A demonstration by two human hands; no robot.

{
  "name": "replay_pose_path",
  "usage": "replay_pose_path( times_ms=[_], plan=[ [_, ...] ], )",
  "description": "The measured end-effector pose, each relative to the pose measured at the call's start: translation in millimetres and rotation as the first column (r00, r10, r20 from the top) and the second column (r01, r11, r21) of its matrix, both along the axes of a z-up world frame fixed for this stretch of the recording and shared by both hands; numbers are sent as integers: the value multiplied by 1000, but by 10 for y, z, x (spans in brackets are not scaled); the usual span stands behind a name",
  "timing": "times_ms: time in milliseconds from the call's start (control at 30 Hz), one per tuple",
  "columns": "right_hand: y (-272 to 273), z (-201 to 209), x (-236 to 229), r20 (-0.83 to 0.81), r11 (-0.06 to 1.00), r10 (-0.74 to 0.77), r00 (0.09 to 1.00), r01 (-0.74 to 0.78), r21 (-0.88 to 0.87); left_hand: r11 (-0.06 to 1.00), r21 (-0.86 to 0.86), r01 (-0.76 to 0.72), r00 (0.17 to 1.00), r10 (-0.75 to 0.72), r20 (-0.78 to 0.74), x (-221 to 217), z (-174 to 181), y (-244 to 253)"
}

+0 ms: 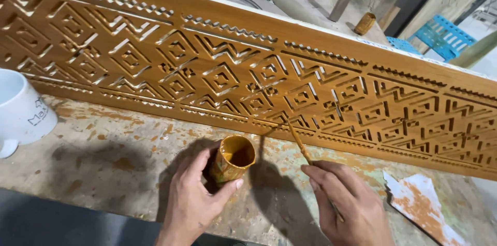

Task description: Staining an intricately carved wooden panel with a brush and wiping it with a cloth.

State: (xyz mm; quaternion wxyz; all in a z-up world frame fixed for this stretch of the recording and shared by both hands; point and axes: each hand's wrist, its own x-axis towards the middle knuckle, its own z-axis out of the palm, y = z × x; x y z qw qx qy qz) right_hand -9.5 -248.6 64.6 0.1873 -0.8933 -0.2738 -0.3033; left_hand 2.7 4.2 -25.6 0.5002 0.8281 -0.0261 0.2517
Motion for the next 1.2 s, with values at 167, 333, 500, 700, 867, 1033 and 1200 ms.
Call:
replay_pose_path(
  times_ms=[167,333,500,700,867,1033,1200],
  plan=[
    [50,20,-28,9,999,-49,999,49,6,1000,11,4,1000,-4,-18,-11,38,6],
    [125,48,-62,80,990,-89,993,79,118,999,-21,35,998,-36,-45,-48,126,17],
    [168,23,6,102,991,-97,990,86,102,999,-28,36,994,-38,-103,-43,146,21],
    [256,-43,98,114,999,-29,993,26,31,997,-43,59,996,-62,-57,-56,169,28],
    [364,-37,77,113,1000,3,994,-2,-15,997,-42,69,997,-70,-21,-53,166,24],
    [399,-26,75,75,998,-47,996,51,-45,997,-33,70,997,-71,-8,-62,164,38],
    [452,-10,64,139,995,3,990,10,-96,996,-41,75,997,-75,14,-59,148,38]
  ],
)
